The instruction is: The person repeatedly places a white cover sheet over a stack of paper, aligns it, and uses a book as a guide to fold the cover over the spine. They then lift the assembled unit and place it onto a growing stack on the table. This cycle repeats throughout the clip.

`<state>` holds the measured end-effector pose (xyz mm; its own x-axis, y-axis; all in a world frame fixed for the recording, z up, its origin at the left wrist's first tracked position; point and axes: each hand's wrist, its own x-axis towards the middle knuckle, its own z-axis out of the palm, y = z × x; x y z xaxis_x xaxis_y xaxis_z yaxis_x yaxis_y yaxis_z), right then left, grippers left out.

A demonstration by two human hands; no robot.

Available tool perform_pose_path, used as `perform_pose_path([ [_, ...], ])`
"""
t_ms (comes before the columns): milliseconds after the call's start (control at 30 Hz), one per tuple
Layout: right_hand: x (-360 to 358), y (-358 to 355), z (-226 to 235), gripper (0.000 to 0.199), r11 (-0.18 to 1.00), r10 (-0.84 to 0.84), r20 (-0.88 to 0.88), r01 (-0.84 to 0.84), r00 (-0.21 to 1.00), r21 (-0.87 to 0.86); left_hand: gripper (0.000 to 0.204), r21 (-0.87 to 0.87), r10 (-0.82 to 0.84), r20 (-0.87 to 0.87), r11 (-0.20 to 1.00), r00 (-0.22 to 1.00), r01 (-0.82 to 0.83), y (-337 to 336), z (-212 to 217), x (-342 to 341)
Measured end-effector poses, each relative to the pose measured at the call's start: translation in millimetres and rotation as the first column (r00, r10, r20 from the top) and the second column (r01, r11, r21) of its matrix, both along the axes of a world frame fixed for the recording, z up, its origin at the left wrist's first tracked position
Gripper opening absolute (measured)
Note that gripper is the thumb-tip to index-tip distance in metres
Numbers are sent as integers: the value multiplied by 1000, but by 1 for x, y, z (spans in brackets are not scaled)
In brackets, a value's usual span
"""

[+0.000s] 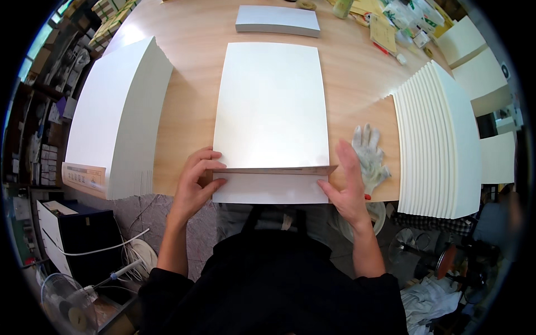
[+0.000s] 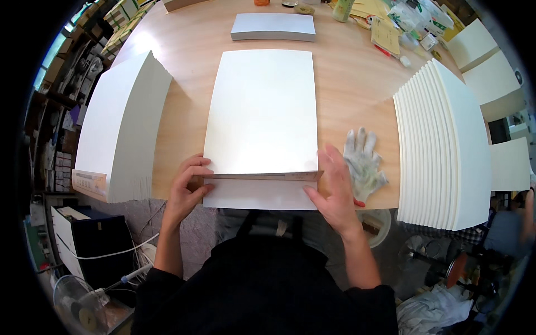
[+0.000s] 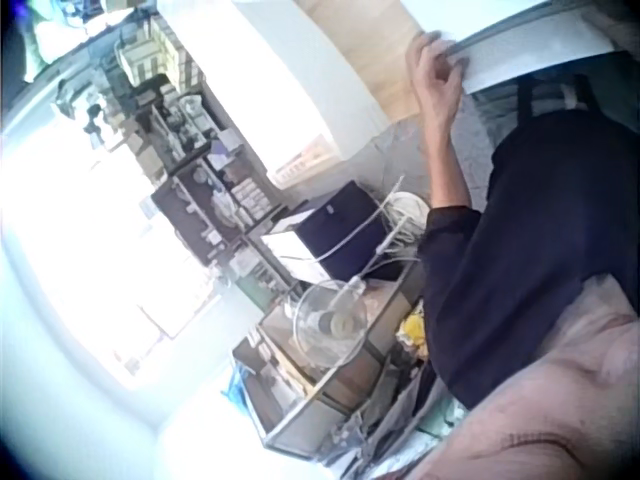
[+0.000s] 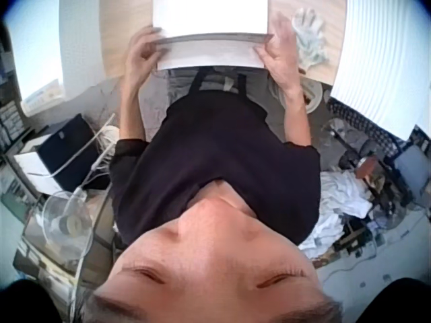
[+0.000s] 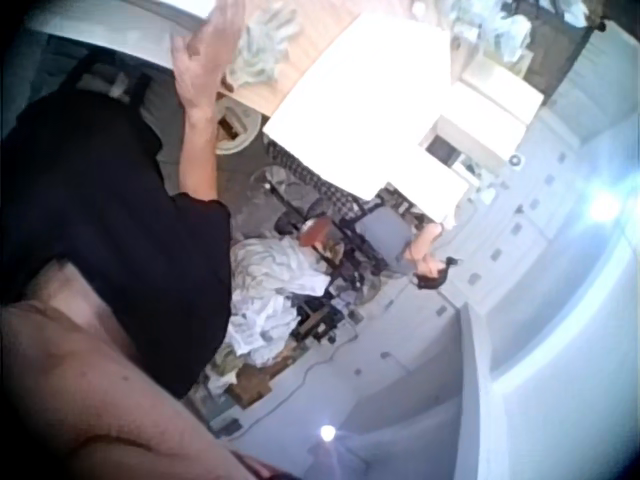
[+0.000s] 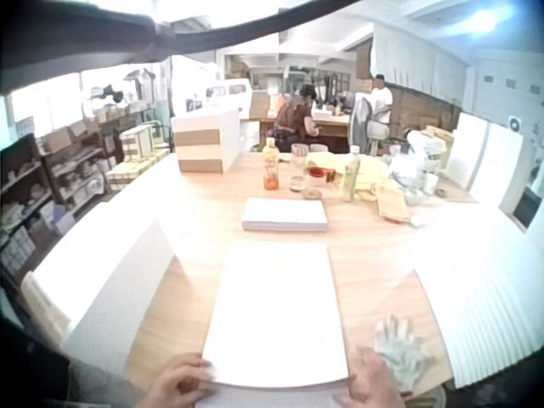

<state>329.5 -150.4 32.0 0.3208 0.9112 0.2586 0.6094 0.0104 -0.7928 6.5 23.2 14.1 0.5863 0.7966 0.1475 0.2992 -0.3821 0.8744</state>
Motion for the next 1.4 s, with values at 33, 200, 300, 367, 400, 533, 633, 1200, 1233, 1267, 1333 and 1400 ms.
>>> perform_pose_path([
  [33,-3,3,0,50,1000,-24,3,24,1000,7,33,-27,-6,9,1000,1000,6,-2,-2,-1],
  [200,2,-7,-15,40,999,46,115,-46,992,-2,35,-101,-22,56,995,998,27,-5,-12,-7],
  [300,2,-15,-22,31,995,95,205,-91,974,-31,35,9,-74,-2,997,997,75,-1,-12,-10],
  [367,-3,-17,-26,27,998,56,184,-48,981,-46,36,20,-80,-17,997,997,80,-2,-9,-8],
  [400,-4,-16,-25,28,998,52,193,-46,980,-36,37,33,-82,-25,996,996,83,-1,-7,-7],
  [533,-6,-16,-19,29,1000,22,233,-20,972,-11,35,61,-68,-83,995,994,73,-4,-2,-10],
  [633,-15,-25,-20,29,996,-76,168,81,983,-26,32,200,74,-157,979,985,-42,-17,0,-11],
  [1200,-14,-34,-32,27,996,-83,201,87,976,-10,24,255,227,-133,948,965,-188,-37,-18,-14],
  [1233,-14,-33,-32,27,996,-80,202,84,976,-9,23,255,225,-135,949,965,-185,-37,-19,-15],
  [1267,-14,-33,-31,26,997,-77,203,81,976,-7,22,256,222,-137,949,965,-182,-37,-19,-16],
  [1333,-14,-33,-33,27,996,-86,209,88,974,-3,21,252,215,-141,952,966,-175,-37,-18,-16],
  [1400,-14,-33,-34,28,996,-90,212,92,973,1,20,247,209,-143,954,967,-169,-36,-16,-15],
])
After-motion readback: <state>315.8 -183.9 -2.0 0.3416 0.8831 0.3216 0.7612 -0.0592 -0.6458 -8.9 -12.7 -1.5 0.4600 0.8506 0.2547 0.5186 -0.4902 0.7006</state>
